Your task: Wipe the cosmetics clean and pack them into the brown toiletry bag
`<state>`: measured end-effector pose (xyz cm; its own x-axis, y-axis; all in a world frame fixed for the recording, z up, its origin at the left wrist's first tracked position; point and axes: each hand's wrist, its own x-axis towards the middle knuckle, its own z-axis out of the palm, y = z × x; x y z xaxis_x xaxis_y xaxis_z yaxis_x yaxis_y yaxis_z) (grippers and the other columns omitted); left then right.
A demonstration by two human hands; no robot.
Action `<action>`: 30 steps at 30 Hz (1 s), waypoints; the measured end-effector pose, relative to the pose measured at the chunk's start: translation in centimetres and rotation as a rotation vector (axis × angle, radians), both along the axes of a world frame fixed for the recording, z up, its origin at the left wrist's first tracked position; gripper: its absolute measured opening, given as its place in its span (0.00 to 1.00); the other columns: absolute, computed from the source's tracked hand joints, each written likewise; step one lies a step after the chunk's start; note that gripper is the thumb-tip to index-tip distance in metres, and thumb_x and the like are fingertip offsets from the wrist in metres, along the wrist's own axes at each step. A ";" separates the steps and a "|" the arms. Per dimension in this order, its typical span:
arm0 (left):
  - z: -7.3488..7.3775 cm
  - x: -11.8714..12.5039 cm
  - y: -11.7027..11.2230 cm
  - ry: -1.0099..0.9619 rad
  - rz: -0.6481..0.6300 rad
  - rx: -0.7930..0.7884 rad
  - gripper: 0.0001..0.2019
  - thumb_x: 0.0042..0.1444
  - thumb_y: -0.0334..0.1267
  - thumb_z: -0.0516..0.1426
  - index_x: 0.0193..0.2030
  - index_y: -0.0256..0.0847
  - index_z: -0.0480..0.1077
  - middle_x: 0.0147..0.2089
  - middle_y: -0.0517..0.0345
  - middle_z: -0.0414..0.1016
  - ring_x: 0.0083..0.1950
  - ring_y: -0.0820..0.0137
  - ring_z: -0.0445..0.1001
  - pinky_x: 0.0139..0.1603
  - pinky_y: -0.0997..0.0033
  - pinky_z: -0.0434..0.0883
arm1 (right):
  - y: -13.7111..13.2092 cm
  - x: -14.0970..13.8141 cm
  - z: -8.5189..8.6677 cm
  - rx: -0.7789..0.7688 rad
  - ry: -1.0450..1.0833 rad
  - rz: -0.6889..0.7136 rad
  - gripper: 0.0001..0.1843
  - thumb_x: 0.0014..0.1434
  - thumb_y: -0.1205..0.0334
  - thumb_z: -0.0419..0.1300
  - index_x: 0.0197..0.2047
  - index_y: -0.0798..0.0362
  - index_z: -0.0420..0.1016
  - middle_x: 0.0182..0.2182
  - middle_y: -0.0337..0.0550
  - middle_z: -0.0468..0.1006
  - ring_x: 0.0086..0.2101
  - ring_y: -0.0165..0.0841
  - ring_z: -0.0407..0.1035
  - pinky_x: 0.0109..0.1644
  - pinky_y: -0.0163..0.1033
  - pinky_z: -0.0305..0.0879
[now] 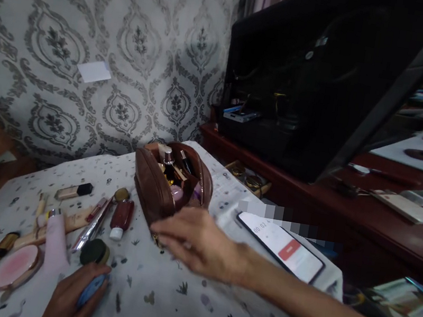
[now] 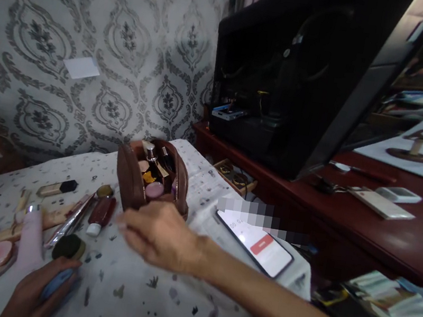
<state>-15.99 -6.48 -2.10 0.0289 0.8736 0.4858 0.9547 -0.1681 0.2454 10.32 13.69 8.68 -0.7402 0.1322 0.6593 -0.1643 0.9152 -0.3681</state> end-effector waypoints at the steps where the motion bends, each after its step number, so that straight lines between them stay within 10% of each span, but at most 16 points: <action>1: 0.1 0.2 0.1 0.005 -0.005 0.029 0.11 0.63 0.44 0.57 0.49 0.45 0.73 0.44 0.56 0.83 0.44 0.65 0.83 0.50 0.73 0.78 | -0.9 -0.3 -1.2 0.027 -0.046 0.006 0.13 0.67 0.62 0.52 0.45 0.55 0.77 0.28 0.43 0.80 0.28 0.32 0.72 0.34 0.37 0.65; 11: -0.2 0.6 0.4 -0.002 -0.085 0.117 0.11 0.66 0.42 0.53 0.51 0.45 0.69 0.42 0.53 0.81 0.41 0.67 0.82 0.43 0.76 0.78 | -6.6 -6.1 -6.3 -0.171 -0.409 0.124 0.09 0.61 0.64 0.59 0.43 0.52 0.79 0.27 0.39 0.79 0.29 0.30 0.72 0.37 0.31 0.64; 21: 1.4 0.1 0.8 0.037 -0.015 0.221 0.09 0.68 0.40 0.48 0.41 0.42 0.68 0.32 0.55 0.77 0.32 0.69 0.78 0.32 0.74 0.74 | -9.5 -11.6 -8.5 -0.923 -0.212 0.189 0.08 0.61 0.62 0.55 0.32 0.54 0.72 0.24 0.35 0.71 0.25 0.26 0.68 0.30 0.28 0.62; 30: 2.2 -1.0 0.4 0.123 0.092 0.163 0.10 0.67 0.37 0.48 0.40 0.40 0.70 0.33 0.54 0.79 0.33 0.69 0.78 0.32 0.73 0.71 | -8.9 -11.5 -10.0 -0.897 -0.235 0.211 0.16 0.64 0.51 0.54 0.45 0.54 0.74 0.22 0.37 0.72 0.25 0.29 0.68 0.29 0.32 0.64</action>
